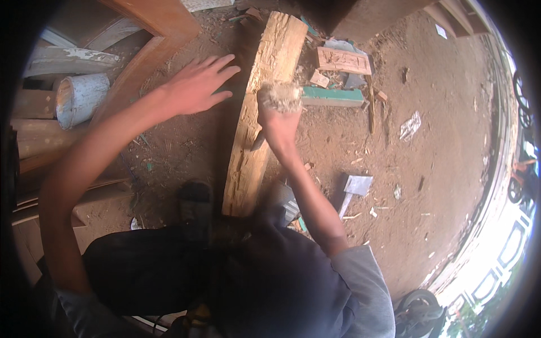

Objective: The person uses a chisel and a mallet to carve a wooden plank placed on the ground. They repeatedly strike the chisel to remove wood shavings and occasionally clear debris by hand.

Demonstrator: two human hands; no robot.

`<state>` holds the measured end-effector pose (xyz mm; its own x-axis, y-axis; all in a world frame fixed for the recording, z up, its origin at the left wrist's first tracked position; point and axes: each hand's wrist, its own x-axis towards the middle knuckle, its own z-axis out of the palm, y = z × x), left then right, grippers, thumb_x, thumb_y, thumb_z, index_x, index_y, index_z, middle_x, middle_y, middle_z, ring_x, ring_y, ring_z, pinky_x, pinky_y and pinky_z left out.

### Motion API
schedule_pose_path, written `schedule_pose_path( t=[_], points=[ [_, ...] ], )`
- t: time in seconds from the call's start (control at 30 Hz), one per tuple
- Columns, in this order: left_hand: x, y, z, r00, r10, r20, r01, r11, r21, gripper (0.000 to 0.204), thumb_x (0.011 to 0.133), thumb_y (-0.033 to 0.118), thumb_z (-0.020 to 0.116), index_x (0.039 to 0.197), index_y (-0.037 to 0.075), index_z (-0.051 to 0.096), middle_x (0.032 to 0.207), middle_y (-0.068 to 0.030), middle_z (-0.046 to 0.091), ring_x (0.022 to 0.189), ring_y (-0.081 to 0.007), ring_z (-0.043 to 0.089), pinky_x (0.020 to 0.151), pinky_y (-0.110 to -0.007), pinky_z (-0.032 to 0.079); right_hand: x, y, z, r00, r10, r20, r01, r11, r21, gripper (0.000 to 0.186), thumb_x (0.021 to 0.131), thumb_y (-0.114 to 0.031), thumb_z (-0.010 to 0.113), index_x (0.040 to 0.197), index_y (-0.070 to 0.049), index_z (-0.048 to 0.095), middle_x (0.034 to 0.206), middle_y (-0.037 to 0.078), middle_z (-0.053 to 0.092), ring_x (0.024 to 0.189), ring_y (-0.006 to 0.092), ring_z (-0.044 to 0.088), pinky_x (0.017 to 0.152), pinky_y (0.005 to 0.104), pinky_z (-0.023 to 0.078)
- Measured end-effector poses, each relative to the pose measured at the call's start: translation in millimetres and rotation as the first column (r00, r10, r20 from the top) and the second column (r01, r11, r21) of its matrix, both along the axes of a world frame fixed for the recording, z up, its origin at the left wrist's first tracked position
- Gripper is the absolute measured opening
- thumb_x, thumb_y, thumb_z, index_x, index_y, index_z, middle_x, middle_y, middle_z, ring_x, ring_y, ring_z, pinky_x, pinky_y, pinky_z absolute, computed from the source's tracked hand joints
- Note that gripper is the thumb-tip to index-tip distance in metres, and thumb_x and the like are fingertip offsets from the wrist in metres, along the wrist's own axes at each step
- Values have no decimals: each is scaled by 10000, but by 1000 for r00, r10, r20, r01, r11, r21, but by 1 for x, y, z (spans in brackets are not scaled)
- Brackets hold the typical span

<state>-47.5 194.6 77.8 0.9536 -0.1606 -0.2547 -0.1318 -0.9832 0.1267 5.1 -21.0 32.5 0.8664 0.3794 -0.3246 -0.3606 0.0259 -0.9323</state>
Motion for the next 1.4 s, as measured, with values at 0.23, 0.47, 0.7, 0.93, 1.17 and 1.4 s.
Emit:
schedule_pose_path(
  t=[0.23,0.47,0.7,0.93,1.17,1.4],
  points=[
    [46,-40,-78,849,-426,313,397,905,153,590,984,440,596,1451,83,544,1575,-187,419,1478,-370,348,1109,-717,326,8,7,23,972,-207,112,157,925,345,54,918,-68,670,885,-25,666,659,-4,587,512,81,514,441,260,370],
    [44,-56,-119,876,-453,167,424,887,182,587,1030,486,444,1449,87,548,1615,-179,371,1577,-382,149,1163,-803,91,-27,13,22,960,-217,179,212,976,46,95,889,-107,683,856,-18,671,677,-9,606,564,66,544,474,258,411],
    [44,-59,-117,885,-410,220,366,905,217,637,1082,555,284,1559,161,437,1662,-136,313,1584,-350,137,1203,-757,67,-6,-29,104,987,-6,163,8,1000,-14,286,1013,-214,644,760,-97,576,580,-24,447,452,78,390,426,285,271],
    [54,-55,-109,910,-383,158,367,922,120,715,1062,630,247,1588,169,392,1678,-131,280,1581,-342,156,1208,-753,104,-20,-35,144,696,578,426,-163,705,-690,379,1033,-401,649,792,-111,618,576,-35,447,503,60,470,456,282,331],
    [86,-16,-113,888,-82,452,151,981,-120,820,930,433,651,1563,5,355,1645,-269,237,1532,-469,183,1187,-720,183,-8,-18,132,956,-25,291,4,997,71,271,1010,-171,679,762,-98,597,558,-66,402,434,29,326,420,253,217],
    [85,-49,-135,902,116,417,-63,989,-137,896,937,474,621,1581,-35,264,1654,-304,165,1554,-490,52,1172,-768,128,11,16,77,939,-124,322,198,958,-209,251,989,-234,657,785,-111,578,625,-60,510,494,58,443,446,273,355]
  ],
)
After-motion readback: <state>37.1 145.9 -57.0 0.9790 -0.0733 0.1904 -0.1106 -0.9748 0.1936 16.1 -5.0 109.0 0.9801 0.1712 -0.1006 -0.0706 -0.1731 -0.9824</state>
